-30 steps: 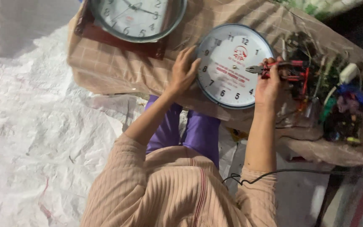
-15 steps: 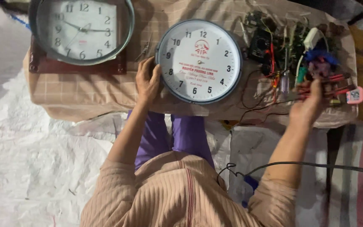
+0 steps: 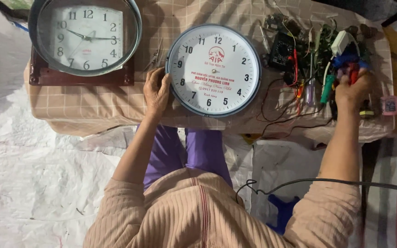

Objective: The person is reassembling a round wall clock by carefully attaching the hour, minute, and second hands to the central spindle.

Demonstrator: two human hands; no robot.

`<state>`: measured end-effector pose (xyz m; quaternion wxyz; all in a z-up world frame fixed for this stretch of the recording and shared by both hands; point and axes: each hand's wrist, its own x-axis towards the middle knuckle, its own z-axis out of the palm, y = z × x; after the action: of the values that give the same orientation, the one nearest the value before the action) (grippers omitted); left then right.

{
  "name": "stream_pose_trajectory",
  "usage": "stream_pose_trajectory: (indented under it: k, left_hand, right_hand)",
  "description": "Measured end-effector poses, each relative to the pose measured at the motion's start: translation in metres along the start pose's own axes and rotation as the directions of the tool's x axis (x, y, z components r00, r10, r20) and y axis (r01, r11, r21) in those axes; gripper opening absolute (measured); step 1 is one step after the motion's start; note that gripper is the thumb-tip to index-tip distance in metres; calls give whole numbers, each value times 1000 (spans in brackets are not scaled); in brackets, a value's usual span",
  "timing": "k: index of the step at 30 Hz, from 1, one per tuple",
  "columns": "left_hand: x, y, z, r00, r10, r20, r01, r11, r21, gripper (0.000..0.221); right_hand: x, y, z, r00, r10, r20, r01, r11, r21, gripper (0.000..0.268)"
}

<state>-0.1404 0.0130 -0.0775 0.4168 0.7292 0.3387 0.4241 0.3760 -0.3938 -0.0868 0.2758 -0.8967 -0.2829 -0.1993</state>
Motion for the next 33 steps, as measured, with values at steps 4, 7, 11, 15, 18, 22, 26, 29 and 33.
stream_pose_trajectory:
  k: [4, 7, 11, 15, 18, 22, 26, 29, 33]
  left_hand:
    - [1, 3, -2, 1000, 16, -4, -16, 1000, 8, 37]
    - [0, 8, -4, 1000, -6, 14, 6, 999, -31, 33]
    - [1, -1, -2, 1000, 26, 3, -26, 997, -68, 30]
    - [0, -1, -4, 1000, 26, -8, -26, 998, -55, 32]
    - [1, 7, -5, 1000, 23, 0, -23, 997, -74, 30]
    - [2, 11, -7, 1000, -6, 18, 7, 997, -83, 31]
    - [2, 5, -5, 1000, 26, 9, -25, 996, -89, 25]
    - [1, 10, -6, 1000, 30, 7, -29, 995, -91, 25]
    - [0, 13, -6, 1000, -15, 20, 16, 998, -68, 28]
  right_hand:
    - [-11, -108, -44, 977, -208, 55, 196, 966, 169, 18]
    - [-9, -150, -50, 857, -514, 35, 499, 811, -306, 16]
    - [-6, -162, -28, 731, -681, 47, 664, 693, -281, 39]
    - [-8, -184, -21, 688, -721, 82, 719, 661, -213, 43]
    - [-4, -176, -12, 697, -701, 150, 716, 668, -202, 45]
    - [-2, -155, 0, 770, -609, 190, 621, 783, -11, 39]
    - [1, -158, -6, 767, -604, 216, 616, 788, 14, 27]
    - [-2, -140, -11, 717, -639, 279, 676, 735, -52, 58]
    - [-4, -139, -25, 693, -532, 486, 654, 748, -113, 82]
